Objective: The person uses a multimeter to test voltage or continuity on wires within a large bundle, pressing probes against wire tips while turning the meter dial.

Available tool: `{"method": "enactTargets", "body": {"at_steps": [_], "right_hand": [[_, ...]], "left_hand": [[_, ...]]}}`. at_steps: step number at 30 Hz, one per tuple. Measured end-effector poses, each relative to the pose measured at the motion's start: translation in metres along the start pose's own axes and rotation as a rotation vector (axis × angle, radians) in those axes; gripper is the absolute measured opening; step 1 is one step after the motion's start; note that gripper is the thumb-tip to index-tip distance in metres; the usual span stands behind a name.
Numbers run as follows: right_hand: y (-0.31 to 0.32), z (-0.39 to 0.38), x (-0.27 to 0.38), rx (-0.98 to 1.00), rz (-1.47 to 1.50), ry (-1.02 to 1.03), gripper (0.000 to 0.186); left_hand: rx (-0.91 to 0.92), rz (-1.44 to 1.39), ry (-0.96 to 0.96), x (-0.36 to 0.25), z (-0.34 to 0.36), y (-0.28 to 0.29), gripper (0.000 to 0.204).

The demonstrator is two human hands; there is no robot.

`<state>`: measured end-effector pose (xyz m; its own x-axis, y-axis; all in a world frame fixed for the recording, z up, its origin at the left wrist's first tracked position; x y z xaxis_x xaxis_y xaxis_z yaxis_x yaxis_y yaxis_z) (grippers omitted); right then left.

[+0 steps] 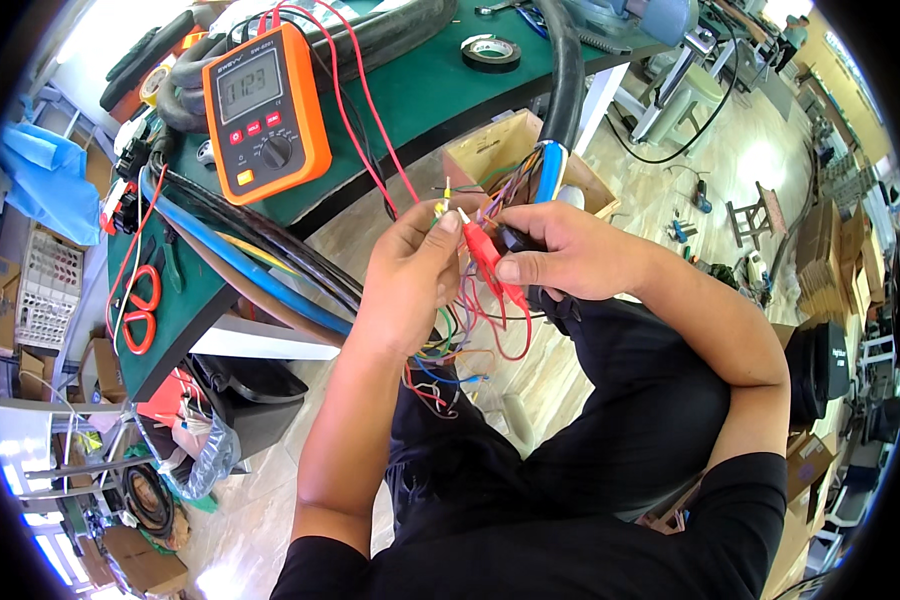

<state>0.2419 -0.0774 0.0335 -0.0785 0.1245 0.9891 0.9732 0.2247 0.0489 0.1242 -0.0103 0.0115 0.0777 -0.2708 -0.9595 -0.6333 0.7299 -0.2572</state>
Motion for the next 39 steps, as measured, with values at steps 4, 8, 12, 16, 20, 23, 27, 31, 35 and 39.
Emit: {"method": "enactTargets", "body": {"at_steps": [4,8,12,16,20,23,27,31,35,39], "right_hand": [[0.006,-0.002,-0.01,0.007,0.072,-0.039,0.039],[0.005,-0.003,-0.008,0.018,0.144,-0.039,0.041],[0.008,-0.001,-0.008,-0.008,0.155,-0.039,0.04],[0.012,0.0,-0.005,-0.075,0.179,-0.011,0.037],[0.017,-0.001,0.0,-0.178,0.082,0.008,0.032],[0.013,0.0,0.001,-0.191,0.094,-0.031,0.033],[0.01,0.003,0.0,-0.157,0.043,0.057,0.034],[0.008,0.002,0.004,-0.179,-0.023,-0.001,0.035],[0.007,-0.001,0.006,-0.201,-0.202,-0.016,0.042],[0.012,-0.002,0.003,-0.197,-0.394,-0.058,0.042]], "left_hand": [[0.116,-0.113,0.085,0.016,0.011,-0.006,0.029],[0.064,-0.066,0.029,0.02,0.017,-0.003,0.026],[0.033,-0.05,-0.056,0.018,0.021,0.0,0.024],[-0.065,-0.024,-0.05,0.01,0.018,-0.003,0.027],[-0.252,0.032,-0.1,0.005,0.007,0.0,0.035],[-0.245,0.119,-0.105,0.004,0.004,-0.004,0.041],[-0.158,0.294,-0.074,0.004,0.008,-0.005,0.04],[-0.127,0.348,-0.106,0.007,0.011,-0.006,0.032],[-0.174,0.202,-0.11,0.005,0.009,-0.002,0.029],[-0.181,0.138,-0.07,0.004,0.009,0.004,0.028]]}}
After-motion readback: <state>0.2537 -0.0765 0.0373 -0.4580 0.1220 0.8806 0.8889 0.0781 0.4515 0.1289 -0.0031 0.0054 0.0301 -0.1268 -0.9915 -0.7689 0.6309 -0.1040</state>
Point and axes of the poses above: each hand's wrist, its own z-axis towards the middle knuckle, its own y-axis out of the back of the hand, x = y × z, the point moved 7 cm from there along z, towards the middle knuckle, and after that the axes turned 11 degrees about z, right-handed, at the moved point
